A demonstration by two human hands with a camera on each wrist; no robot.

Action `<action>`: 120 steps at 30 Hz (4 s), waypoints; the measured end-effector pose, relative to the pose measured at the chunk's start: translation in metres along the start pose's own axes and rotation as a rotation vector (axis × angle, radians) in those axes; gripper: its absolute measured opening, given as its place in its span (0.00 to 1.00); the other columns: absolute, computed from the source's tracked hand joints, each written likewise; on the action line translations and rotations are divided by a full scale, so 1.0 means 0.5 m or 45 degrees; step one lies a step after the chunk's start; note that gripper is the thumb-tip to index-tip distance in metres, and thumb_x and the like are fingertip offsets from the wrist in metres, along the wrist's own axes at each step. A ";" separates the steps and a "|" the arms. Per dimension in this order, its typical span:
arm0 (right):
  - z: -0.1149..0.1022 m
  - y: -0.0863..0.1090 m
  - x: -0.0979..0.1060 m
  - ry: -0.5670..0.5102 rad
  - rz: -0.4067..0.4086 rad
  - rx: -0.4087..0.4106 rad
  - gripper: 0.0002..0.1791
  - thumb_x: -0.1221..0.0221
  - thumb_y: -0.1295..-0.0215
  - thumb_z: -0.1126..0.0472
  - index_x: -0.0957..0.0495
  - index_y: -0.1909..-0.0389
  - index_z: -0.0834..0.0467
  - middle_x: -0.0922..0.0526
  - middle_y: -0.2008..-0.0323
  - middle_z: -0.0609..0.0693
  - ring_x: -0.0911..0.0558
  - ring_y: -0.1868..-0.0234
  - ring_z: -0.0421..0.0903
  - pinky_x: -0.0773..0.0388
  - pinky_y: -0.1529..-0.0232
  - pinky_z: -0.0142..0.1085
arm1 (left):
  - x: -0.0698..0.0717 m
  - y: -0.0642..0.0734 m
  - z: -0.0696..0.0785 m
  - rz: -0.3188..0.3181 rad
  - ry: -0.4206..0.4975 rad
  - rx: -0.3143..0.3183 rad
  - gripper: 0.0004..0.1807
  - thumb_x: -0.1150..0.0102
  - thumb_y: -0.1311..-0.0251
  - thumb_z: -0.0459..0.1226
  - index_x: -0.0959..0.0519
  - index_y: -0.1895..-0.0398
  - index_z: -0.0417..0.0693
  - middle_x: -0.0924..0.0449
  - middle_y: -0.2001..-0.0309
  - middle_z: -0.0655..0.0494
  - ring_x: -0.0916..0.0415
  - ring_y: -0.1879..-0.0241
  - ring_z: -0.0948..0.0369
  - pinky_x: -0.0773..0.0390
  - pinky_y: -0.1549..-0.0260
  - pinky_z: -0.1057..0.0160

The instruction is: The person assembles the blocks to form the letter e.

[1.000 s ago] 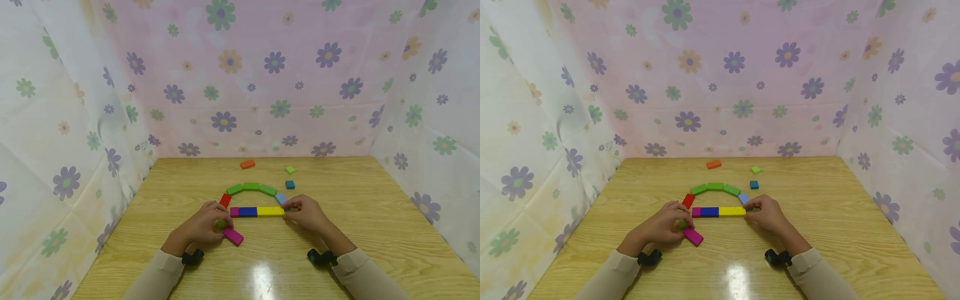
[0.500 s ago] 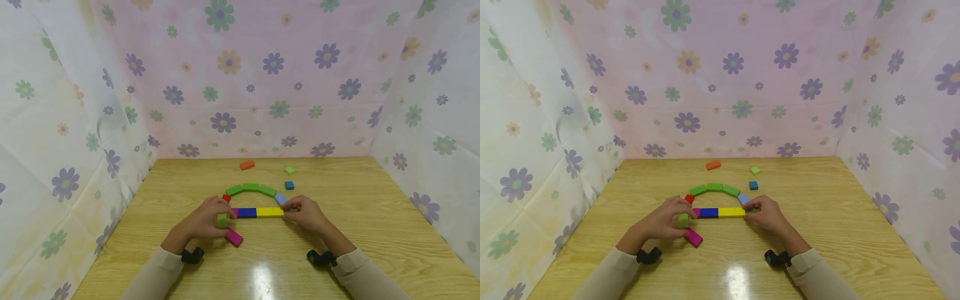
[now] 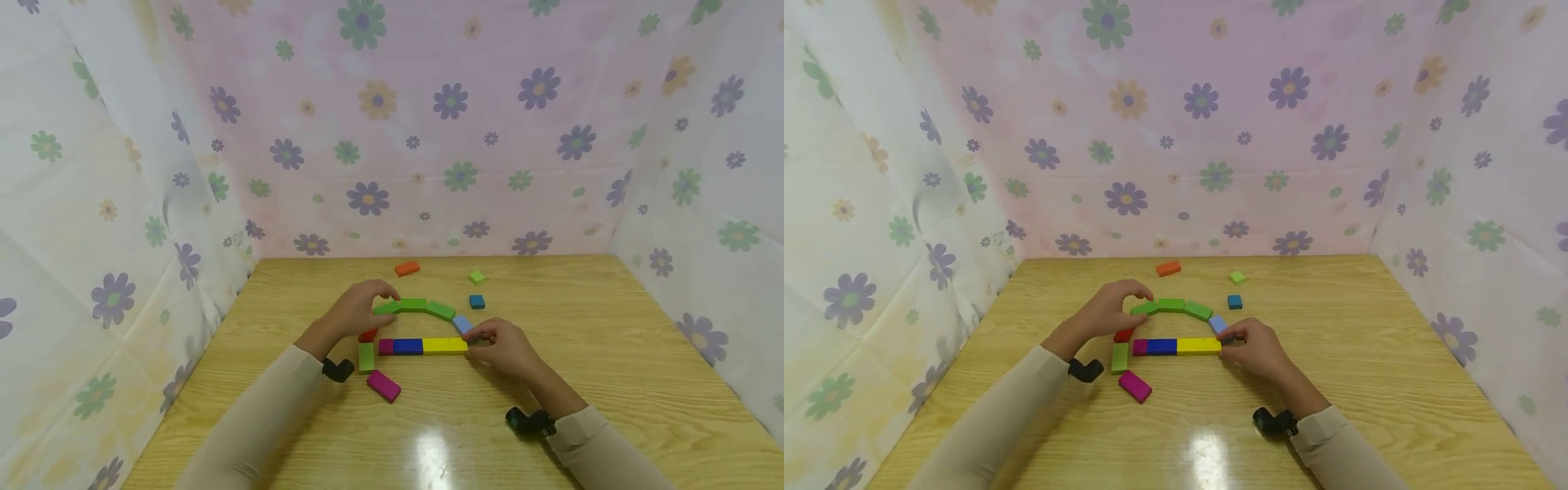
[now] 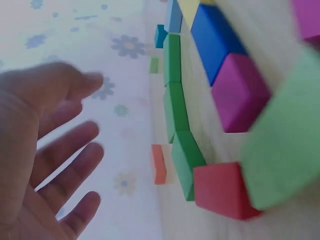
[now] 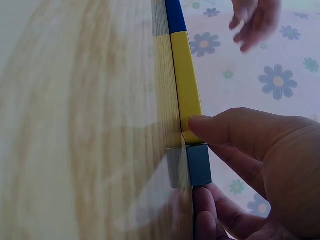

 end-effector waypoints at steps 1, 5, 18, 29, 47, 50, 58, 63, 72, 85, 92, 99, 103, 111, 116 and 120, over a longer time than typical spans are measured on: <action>0.000 0.000 0.001 0.000 -0.001 0.000 0.11 0.27 0.39 0.56 0.10 0.56 0.45 0.19 0.42 0.53 0.21 0.40 0.56 0.23 0.39 0.59 | 0.000 -0.016 -0.003 0.003 -0.003 0.028 0.19 0.28 0.37 0.41 0.17 0.44 0.51 0.17 0.43 0.54 0.21 0.42 0.47 0.21 0.42 0.48; 0.003 0.000 0.005 -0.006 -0.004 0.002 0.11 0.27 0.39 0.56 0.10 0.56 0.45 0.19 0.42 0.53 0.21 0.40 0.56 0.23 0.39 0.59 | -0.003 -0.078 -0.015 -0.007 -0.004 0.155 0.20 0.31 0.35 0.42 0.19 0.41 0.50 0.19 0.39 0.52 0.23 0.40 0.47 0.21 0.42 0.49; 0.000 0.000 0.001 -0.035 0.008 -0.031 0.12 0.25 0.42 0.57 0.10 0.57 0.45 0.18 0.42 0.52 0.21 0.41 0.54 0.24 0.39 0.57 | -0.055 -0.157 -0.120 -0.071 -0.088 0.415 0.25 0.53 0.24 0.39 0.30 0.26 0.51 0.26 0.31 0.53 0.27 0.35 0.49 0.27 0.35 0.46; 0.003 0.002 0.001 -0.053 0.020 -0.031 0.12 0.25 0.41 0.57 0.10 0.57 0.44 0.19 0.44 0.50 0.21 0.41 0.53 0.24 0.37 0.57 | -0.075 -0.167 -0.131 -0.195 -0.059 0.449 0.30 0.57 0.25 0.41 0.36 0.21 0.66 0.22 0.35 0.53 0.26 0.66 0.53 0.25 0.64 0.55; 0.007 -0.001 0.001 -0.048 0.007 -0.035 0.11 0.26 0.41 0.56 0.10 0.57 0.44 0.20 0.43 0.50 0.21 0.41 0.54 0.24 0.37 0.57 | -0.066 -0.161 -0.148 0.118 0.025 0.540 0.14 0.36 0.34 0.35 0.17 0.46 0.49 0.17 0.49 0.55 0.22 0.56 0.56 0.18 0.53 0.55; 0.006 -0.001 0.001 -0.054 0.005 -0.037 0.11 0.26 0.41 0.56 0.10 0.57 0.44 0.20 0.43 0.50 0.21 0.41 0.54 0.24 0.37 0.57 | -0.068 -0.160 -0.144 0.138 0.010 0.570 0.19 0.38 0.37 0.32 0.18 0.42 0.46 0.18 0.47 0.53 0.22 0.55 0.55 0.18 0.52 0.54; 0.005 0.002 0.002 -0.055 0.009 -0.045 0.11 0.26 0.40 0.56 0.11 0.57 0.44 0.20 0.43 0.50 0.22 0.41 0.54 0.24 0.37 0.57 | -0.061 -0.154 -0.139 0.109 0.097 0.628 0.25 0.39 0.38 0.28 0.21 0.36 0.40 0.20 0.39 0.48 0.23 0.47 0.52 0.20 0.43 0.51; 0.005 0.002 0.001 -0.057 0.013 -0.049 0.11 0.26 0.40 0.57 0.11 0.57 0.44 0.20 0.43 0.50 0.22 0.41 0.53 0.24 0.37 0.57 | -0.054 -0.145 -0.145 0.110 0.212 0.621 0.24 0.37 0.40 0.28 0.20 0.39 0.41 0.19 0.43 0.49 0.22 0.48 0.53 0.19 0.44 0.52; 0.009 0.000 0.003 -0.038 0.013 -0.041 0.11 0.26 0.41 0.56 0.10 0.57 0.44 0.20 0.43 0.51 0.21 0.41 0.54 0.24 0.37 0.56 | -0.035 -0.157 -0.133 0.081 0.141 0.410 0.22 0.29 0.40 0.33 0.17 0.41 0.41 0.16 0.45 0.47 0.20 0.47 0.51 0.19 0.43 0.52; 0.009 -0.001 0.002 -0.038 0.011 -0.031 0.11 0.26 0.41 0.56 0.11 0.57 0.43 0.19 0.43 0.50 0.21 0.40 0.54 0.24 0.37 0.57 | 0.000 -0.123 -0.086 0.115 0.181 0.279 0.26 0.29 0.41 0.37 0.18 0.39 0.41 0.15 0.47 0.52 0.19 0.49 0.54 0.17 0.47 0.54; 0.007 0.001 0.001 -0.047 0.007 -0.032 0.11 0.26 0.40 0.57 0.11 0.56 0.44 0.19 0.42 0.51 0.21 0.40 0.55 0.24 0.37 0.57 | 0.008 -0.088 -0.053 0.154 0.184 0.198 0.20 0.27 0.42 0.36 0.15 0.45 0.46 0.13 0.51 0.55 0.17 0.51 0.54 0.16 0.50 0.55; 0.010 0.004 0.003 -0.054 0.007 -0.025 0.11 0.27 0.40 0.56 0.11 0.56 0.45 0.19 0.43 0.51 0.21 0.40 0.55 0.23 0.37 0.57 | 0.010 -0.042 -0.013 0.193 0.173 0.172 0.21 0.26 0.41 0.40 0.15 0.44 0.48 0.13 0.53 0.60 0.17 0.49 0.52 0.19 0.46 0.50; 0.011 0.004 0.005 -0.045 0.010 -0.023 0.10 0.27 0.39 0.56 0.11 0.56 0.45 0.19 0.43 0.51 0.21 0.40 0.54 0.23 0.38 0.56 | 0.008 -0.015 0.012 0.205 0.201 0.116 0.20 0.25 0.42 0.39 0.15 0.45 0.49 0.13 0.54 0.61 0.17 0.51 0.54 0.19 0.47 0.45; 0.003 0.006 0.008 -0.044 0.007 -0.023 0.11 0.27 0.39 0.56 0.11 0.56 0.46 0.20 0.43 0.52 0.22 0.40 0.55 0.24 0.39 0.57 | -0.004 0.035 0.045 0.186 0.303 0.077 0.20 0.25 0.43 0.38 0.14 0.46 0.48 0.12 0.54 0.60 0.16 0.51 0.51 0.18 0.49 0.44; 0.004 0.004 0.006 -0.039 0.005 -0.025 0.11 0.27 0.39 0.57 0.11 0.55 0.46 0.20 0.43 0.52 0.22 0.41 0.55 0.24 0.39 0.58 | -0.016 0.057 0.060 0.185 0.319 0.047 0.19 0.24 0.44 0.37 0.14 0.48 0.49 0.12 0.54 0.60 0.16 0.51 0.51 0.17 0.49 0.45; 0.001 0.003 0.004 -0.020 0.003 -0.007 0.12 0.27 0.39 0.57 0.10 0.55 0.47 0.20 0.42 0.53 0.22 0.42 0.55 0.23 0.40 0.58 | -0.023 0.076 0.076 0.170 0.313 0.023 0.20 0.23 0.44 0.37 0.14 0.47 0.49 0.12 0.53 0.62 0.16 0.52 0.58 0.17 0.49 0.47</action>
Point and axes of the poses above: each hand's wrist, its own y-axis away from the middle knuckle, its own x-axis out of the back of the hand, z = x × y, the point moved 3 cm from there along -y, towards the middle knuckle
